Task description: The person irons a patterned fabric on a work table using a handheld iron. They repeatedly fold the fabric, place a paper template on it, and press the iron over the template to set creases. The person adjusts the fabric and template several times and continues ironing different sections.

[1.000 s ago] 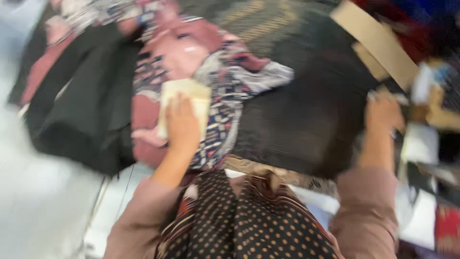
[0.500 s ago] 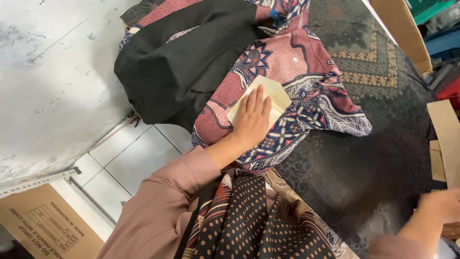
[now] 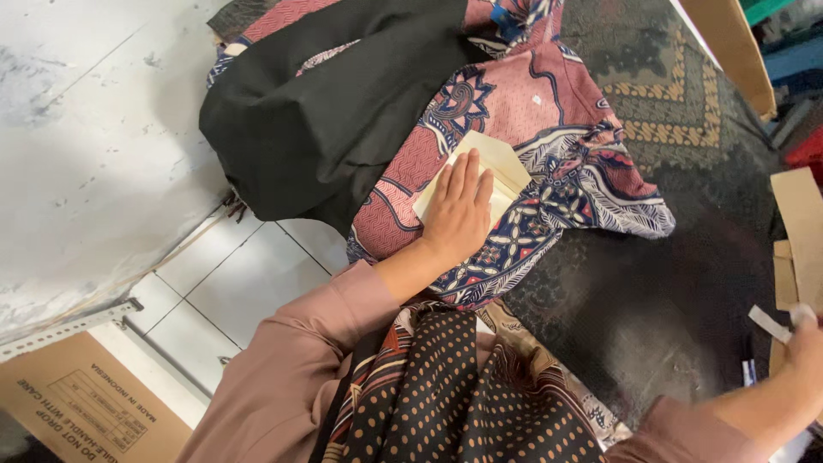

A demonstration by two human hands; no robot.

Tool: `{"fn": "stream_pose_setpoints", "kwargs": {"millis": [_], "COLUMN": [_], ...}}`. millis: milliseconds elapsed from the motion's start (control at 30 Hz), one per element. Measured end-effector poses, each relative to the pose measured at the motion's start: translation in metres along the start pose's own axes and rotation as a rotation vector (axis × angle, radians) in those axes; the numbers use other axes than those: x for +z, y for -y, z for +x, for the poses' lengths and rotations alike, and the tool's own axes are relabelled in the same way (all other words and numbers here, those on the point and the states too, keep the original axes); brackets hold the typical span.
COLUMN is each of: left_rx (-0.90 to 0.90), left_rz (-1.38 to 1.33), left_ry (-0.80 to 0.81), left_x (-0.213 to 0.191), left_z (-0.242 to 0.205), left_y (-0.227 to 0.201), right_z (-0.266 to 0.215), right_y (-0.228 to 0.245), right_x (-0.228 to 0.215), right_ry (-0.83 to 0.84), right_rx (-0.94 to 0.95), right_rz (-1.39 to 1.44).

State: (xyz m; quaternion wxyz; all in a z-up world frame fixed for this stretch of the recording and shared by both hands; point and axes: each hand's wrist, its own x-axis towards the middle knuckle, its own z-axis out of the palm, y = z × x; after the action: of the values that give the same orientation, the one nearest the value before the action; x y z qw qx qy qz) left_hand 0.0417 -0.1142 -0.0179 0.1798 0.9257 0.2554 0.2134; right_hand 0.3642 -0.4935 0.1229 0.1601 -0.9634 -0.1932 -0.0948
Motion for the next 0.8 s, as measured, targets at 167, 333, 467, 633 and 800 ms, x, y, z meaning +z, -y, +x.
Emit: {"fn": "stream_pose_setpoints", "kwargs": {"millis": [167,333,467,633,800], "left_rx": [-0.005,0.008,0.042,0.021,0.013], "left_rz": [0.003,-0.052,-0.01,0.048,0.13], "left_ry": [-0.016,-0.107,-0.084,0.076,0.173], "left_x": [0.006,0.014,0.016,0.021,0.021], "left_z": [-0.001,-0.003,-0.005,0.002,0.001], "left_y": [-0.001,0.0,0.003,0.0,0.001], "right_z": [-0.017,-0.059,-0.059,-0.054,-0.051], "right_y": [0.166,0.335,0.389,0.397,0.395], "right_x": [0.03,0.109,0.136,0.155,0.166], "right_ry": [0.106,0.184,0.202,0.227,0.247], "right_rx": [-0.502,-1.083,-1.182,-1.266,-1.284], "right_rz": [0.245,0.442,0.45,0.348,0.307]}}
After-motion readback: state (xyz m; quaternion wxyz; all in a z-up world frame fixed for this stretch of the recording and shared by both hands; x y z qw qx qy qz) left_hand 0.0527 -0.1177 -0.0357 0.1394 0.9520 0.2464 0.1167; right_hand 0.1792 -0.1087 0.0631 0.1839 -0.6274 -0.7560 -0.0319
